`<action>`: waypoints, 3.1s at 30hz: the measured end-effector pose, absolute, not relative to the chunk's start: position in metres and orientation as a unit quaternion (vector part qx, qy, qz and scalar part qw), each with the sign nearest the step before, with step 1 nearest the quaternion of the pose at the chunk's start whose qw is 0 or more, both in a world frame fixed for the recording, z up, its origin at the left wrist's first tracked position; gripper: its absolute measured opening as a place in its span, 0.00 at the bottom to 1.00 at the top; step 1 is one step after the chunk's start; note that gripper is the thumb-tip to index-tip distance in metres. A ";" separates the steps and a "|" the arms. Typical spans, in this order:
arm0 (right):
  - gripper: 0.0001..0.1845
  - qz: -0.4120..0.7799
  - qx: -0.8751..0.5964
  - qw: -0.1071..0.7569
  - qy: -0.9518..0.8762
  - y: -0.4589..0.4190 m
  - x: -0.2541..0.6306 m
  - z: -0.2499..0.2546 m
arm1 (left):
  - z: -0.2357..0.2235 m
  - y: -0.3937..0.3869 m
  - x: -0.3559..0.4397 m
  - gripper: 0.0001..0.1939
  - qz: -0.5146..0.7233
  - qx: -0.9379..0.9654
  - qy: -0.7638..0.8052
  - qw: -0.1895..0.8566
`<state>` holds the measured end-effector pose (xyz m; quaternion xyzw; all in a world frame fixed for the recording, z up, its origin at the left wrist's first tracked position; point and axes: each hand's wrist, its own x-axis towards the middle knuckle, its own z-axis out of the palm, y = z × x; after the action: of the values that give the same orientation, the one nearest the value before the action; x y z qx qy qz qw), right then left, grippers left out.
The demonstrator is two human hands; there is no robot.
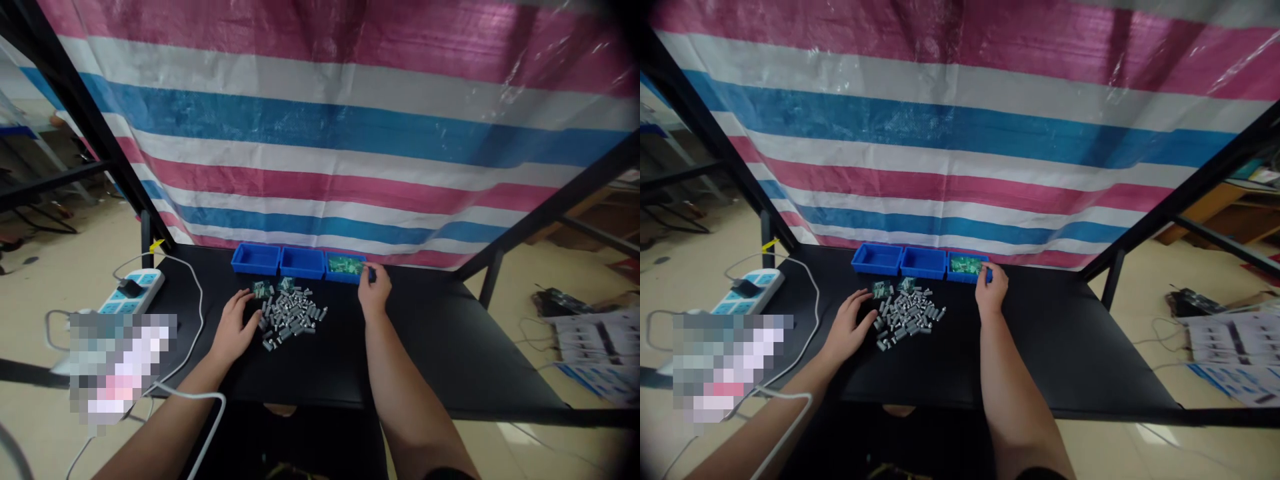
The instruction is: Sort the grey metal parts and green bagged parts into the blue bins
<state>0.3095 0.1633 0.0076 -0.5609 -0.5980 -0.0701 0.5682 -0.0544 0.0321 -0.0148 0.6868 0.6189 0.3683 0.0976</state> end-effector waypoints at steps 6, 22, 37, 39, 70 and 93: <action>0.10 -0.040 -0.658 0.412 -0.629 0.185 0.320 0.009 | -0.020 0.033 -0.053 0.19 0.344 0.691 0.631 0.075; 0.16 -0.100 -0.608 0.475 -0.628 0.166 0.322 0.001 | 0.011 0.091 -0.051 0.25 0.154 0.627 0.762 0.041; 0.21 0.207 -0.338 0.506 -0.766 0.119 0.239 0.023 | 0.068 0.091 0.019 0.15 0.406 0.670 0.581 0.223; 0.14 0.224 -0.326 0.505 -0.767 0.116 0.230 0.020 | 0.072 0.093 0.039 0.14 0.393 0.698 0.550 0.237; 0.18 -0.052 -0.627 0.471 -0.619 0.172 0.318 0.005 | 0.042 0.128 0.028 0.20 0.074 0.690 0.718 0.059; 0.13 -0.070 -0.600 0.460 -0.651 0.165 0.313 0.005 | 0.024 0.130 0.012 0.17 0.309 0.726 0.608 0.082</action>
<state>0.3134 0.1654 0.0049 -0.5996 -0.6508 -0.0703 0.4605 0.0124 0.1302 0.0244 0.7264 0.6082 0.3093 0.0822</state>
